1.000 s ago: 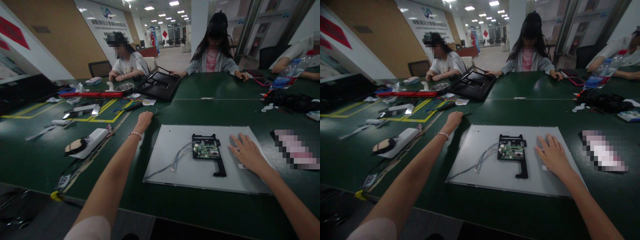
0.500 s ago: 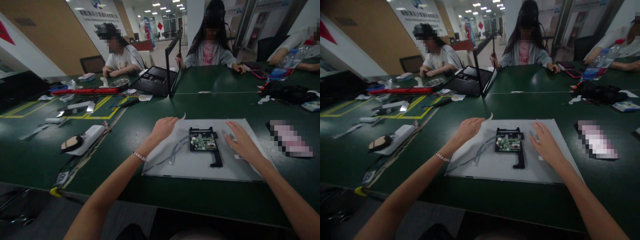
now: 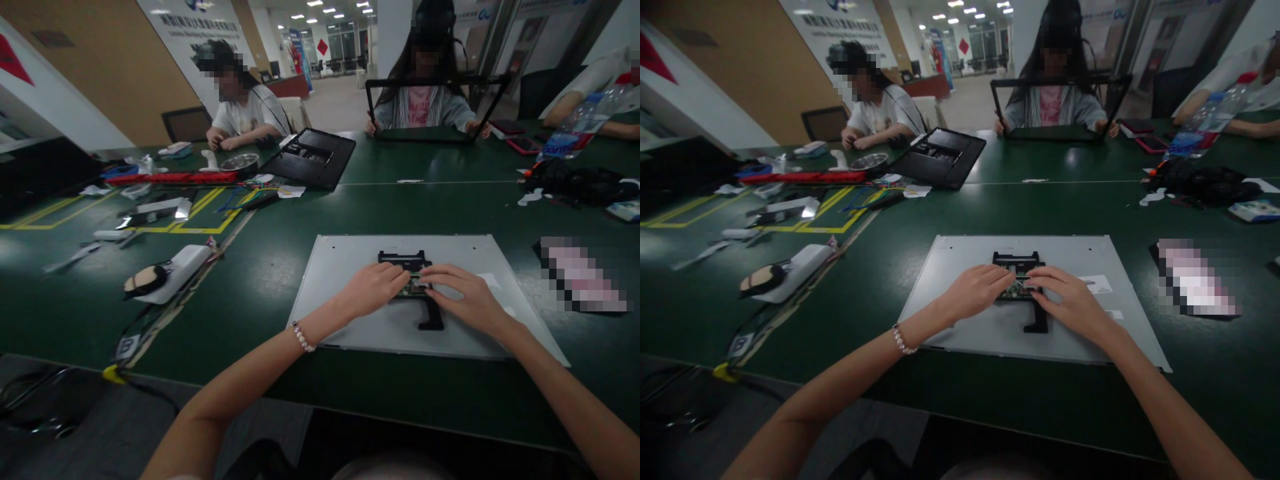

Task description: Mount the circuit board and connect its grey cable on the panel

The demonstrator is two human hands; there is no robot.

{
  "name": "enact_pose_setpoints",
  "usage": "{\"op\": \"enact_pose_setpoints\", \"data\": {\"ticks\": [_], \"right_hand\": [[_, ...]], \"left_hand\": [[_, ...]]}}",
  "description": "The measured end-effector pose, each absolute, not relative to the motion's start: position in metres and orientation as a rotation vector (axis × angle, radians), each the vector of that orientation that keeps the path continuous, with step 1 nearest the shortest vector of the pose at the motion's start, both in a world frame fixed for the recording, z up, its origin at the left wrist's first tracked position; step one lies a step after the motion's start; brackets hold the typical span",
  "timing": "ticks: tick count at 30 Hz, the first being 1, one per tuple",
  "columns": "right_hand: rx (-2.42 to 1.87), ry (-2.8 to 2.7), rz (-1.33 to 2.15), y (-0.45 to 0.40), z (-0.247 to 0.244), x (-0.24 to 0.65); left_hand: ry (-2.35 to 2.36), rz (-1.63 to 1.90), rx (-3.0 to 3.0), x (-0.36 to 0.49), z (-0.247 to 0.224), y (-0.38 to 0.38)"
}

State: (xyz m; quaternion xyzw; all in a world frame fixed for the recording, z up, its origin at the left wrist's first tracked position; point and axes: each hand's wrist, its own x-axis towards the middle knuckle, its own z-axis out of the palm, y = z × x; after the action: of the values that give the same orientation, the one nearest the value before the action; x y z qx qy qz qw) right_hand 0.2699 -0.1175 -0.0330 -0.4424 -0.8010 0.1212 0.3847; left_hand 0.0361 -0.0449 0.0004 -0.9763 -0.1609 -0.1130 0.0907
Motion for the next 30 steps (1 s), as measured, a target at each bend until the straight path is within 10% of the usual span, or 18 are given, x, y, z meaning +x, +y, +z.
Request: {"op": "enact_pose_setpoints", "data": {"ticks": [30], "right_hand": [[-1.37, -2.124, -0.408, -0.109, -0.032, 0.338]], "left_hand": [[-0.864, -0.613, -2.883, 0.042, -0.004, 0.016]]}}
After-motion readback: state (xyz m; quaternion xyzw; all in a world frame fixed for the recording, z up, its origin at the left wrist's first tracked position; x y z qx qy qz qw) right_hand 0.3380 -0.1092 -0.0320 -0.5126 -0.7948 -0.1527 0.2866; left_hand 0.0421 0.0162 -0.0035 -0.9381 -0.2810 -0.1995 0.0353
